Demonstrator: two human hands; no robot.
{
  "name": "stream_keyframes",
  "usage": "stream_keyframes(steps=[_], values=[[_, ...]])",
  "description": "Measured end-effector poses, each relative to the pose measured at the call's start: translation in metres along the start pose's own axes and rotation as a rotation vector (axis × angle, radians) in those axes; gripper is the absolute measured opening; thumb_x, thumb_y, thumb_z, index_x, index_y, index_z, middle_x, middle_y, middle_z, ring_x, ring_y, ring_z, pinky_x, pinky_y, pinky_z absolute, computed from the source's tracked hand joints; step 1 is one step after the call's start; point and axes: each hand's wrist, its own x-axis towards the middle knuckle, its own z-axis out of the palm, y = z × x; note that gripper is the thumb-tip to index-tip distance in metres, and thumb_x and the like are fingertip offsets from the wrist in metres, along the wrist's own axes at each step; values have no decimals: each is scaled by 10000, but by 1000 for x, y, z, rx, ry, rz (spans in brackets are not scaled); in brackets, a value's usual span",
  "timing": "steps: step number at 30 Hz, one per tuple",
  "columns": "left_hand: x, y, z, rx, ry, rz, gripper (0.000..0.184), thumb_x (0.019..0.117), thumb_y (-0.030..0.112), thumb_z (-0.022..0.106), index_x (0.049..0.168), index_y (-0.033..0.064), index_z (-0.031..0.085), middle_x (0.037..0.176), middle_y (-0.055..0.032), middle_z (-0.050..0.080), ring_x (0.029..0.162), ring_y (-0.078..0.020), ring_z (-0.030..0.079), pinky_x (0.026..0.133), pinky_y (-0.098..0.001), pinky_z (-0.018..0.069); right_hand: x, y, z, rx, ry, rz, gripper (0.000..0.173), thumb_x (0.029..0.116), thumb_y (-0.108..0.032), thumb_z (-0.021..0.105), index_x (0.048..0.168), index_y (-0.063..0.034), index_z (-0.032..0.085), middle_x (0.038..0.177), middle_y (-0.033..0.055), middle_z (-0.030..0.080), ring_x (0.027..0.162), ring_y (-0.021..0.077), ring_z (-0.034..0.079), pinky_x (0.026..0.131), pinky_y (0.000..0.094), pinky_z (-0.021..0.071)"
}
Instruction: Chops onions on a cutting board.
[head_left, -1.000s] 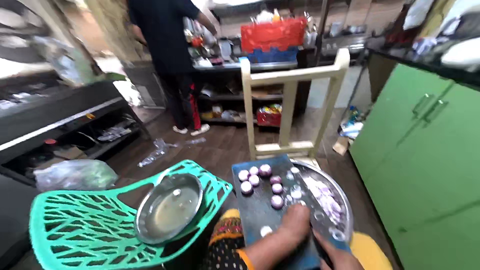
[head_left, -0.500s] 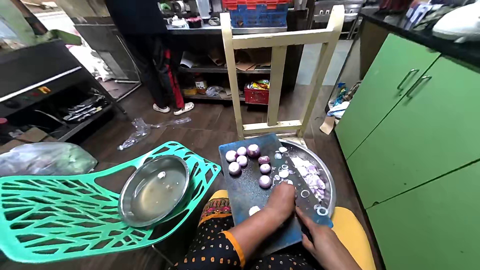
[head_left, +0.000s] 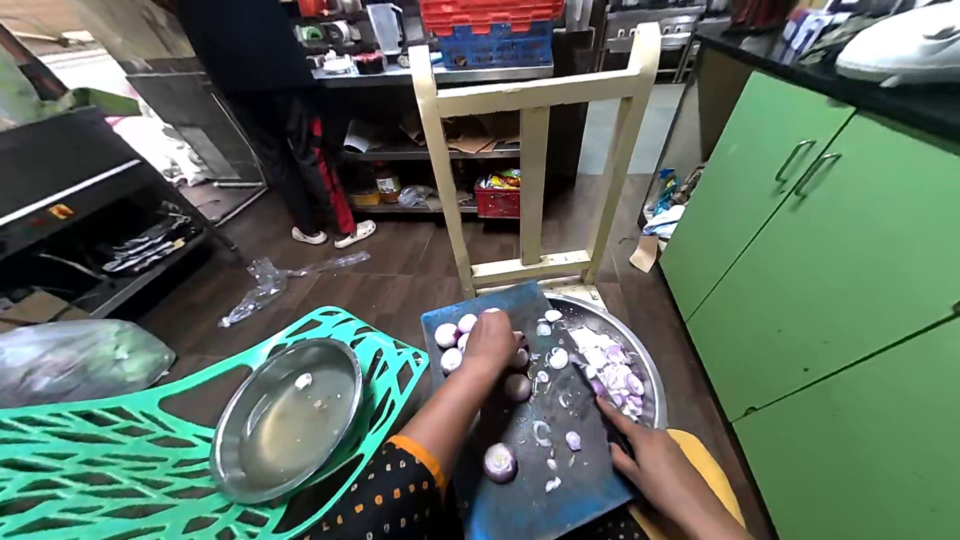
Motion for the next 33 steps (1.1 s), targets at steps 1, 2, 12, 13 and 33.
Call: stream_keyframes(steps=[1, 2, 12, 13, 33], values=[[3, -2, 3, 7, -17, -1, 405, 968, 399, 709, 1032, 0, 732, 1082, -225, 721, 1081, -392, 701, 939, -596, 565, 3, 3, -4, 0, 32, 31, 643, 985, -185, 578, 1600, -261, 408, 1000, 181, 741, 895, 365, 723, 848, 565, 566], [5, -4, 6, -5, -31, 4, 413, 971, 403, 707, 1058, 0, 733, 1094, -224, 721, 1092, -392, 700, 954, -597, 559, 2, 5, -8, 10, 59, 45, 643, 984, -188, 584, 1599, -253, 410, 984, 182, 740, 883, 366, 722, 839, 566, 567], [-21, -3, 12, -332, 121, 115, 582, 778, 228, 912, 1314, 160, 695, 1151, -44, 774, 1069, -267, 730, 984, -563, 557, -44, -8, 7, 140, 51, -72, 717, 946, -204, 603, 1620, -247, 364, 935, 135, 743, 807, 320, 723, 759, 529, 589], [-34, 2, 14, -390, 109, 156, 617, 768, 184, 922, 1342, 176, 695, 1169, -29, 770, 1026, -242, 735, 951, -537, 580, -47, -10, 8, 130, 17, -37, 740, 951, -214, 601, 1635, -253, 322, 928, 139, 737, 807, 325, 719, 763, 532, 587], [-94, 49, 55, 39, -233, 275, 126, 910, 137, 731, 986, 41, 759, 1040, -173, 736, 1032, -350, 713, 917, -562, 584, -43, -40, 14, -127, -79, 4, 647, 1010, -140, 501, 1624, -278, 347, 998, 164, 722, 926, 365, 715, 812, 548, 574]])
